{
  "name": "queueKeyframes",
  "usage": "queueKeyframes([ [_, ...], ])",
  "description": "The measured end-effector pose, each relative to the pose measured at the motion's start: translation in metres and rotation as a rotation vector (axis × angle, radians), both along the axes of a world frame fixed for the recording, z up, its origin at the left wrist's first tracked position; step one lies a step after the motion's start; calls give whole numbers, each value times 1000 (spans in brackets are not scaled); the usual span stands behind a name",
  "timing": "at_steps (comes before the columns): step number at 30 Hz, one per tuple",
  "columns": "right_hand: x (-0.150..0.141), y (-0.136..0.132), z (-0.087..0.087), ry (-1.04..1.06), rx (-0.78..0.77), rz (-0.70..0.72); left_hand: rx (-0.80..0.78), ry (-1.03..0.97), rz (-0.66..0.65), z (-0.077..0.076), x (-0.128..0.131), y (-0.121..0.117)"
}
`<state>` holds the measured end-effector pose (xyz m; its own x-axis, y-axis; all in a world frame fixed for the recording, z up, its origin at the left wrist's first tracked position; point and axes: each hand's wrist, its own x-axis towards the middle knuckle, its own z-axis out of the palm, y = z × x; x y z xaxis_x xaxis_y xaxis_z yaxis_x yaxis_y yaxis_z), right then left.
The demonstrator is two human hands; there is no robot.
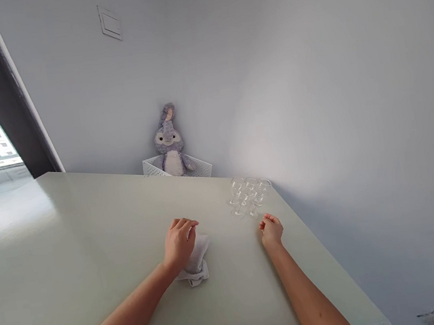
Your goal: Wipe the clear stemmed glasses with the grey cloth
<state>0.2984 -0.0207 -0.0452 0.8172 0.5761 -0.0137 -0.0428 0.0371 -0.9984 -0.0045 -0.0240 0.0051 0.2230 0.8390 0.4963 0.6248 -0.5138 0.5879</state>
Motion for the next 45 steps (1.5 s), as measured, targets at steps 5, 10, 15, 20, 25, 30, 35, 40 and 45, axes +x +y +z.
queueKeyframes([
  [5,-13,-14,-1,-104,29,89,-126,212,-46,-1,-7,4],
  [10,-25,-17,-4,-239,-1,206,-133,339,-330,-12,10,-15],
  [15,-27,-17,-5,-348,-52,311,-76,354,-524,-14,25,-33],
  [20,-29,-19,-3,-380,-76,378,-66,363,-582,-11,27,-37],
  [25,-34,-13,0,-290,-80,400,-75,318,-602,-10,27,-35],
  [30,-45,13,5,-147,-59,414,-218,150,-607,-8,25,-31],
  [35,-65,39,4,-79,-48,449,-334,-150,-379,-13,19,-15],
  [40,-104,43,1,-80,-55,563,-358,-315,-4,-27,8,17],
  [45,-147,31,9,-51,-9,829,-359,-357,122,-33,-3,32],
])
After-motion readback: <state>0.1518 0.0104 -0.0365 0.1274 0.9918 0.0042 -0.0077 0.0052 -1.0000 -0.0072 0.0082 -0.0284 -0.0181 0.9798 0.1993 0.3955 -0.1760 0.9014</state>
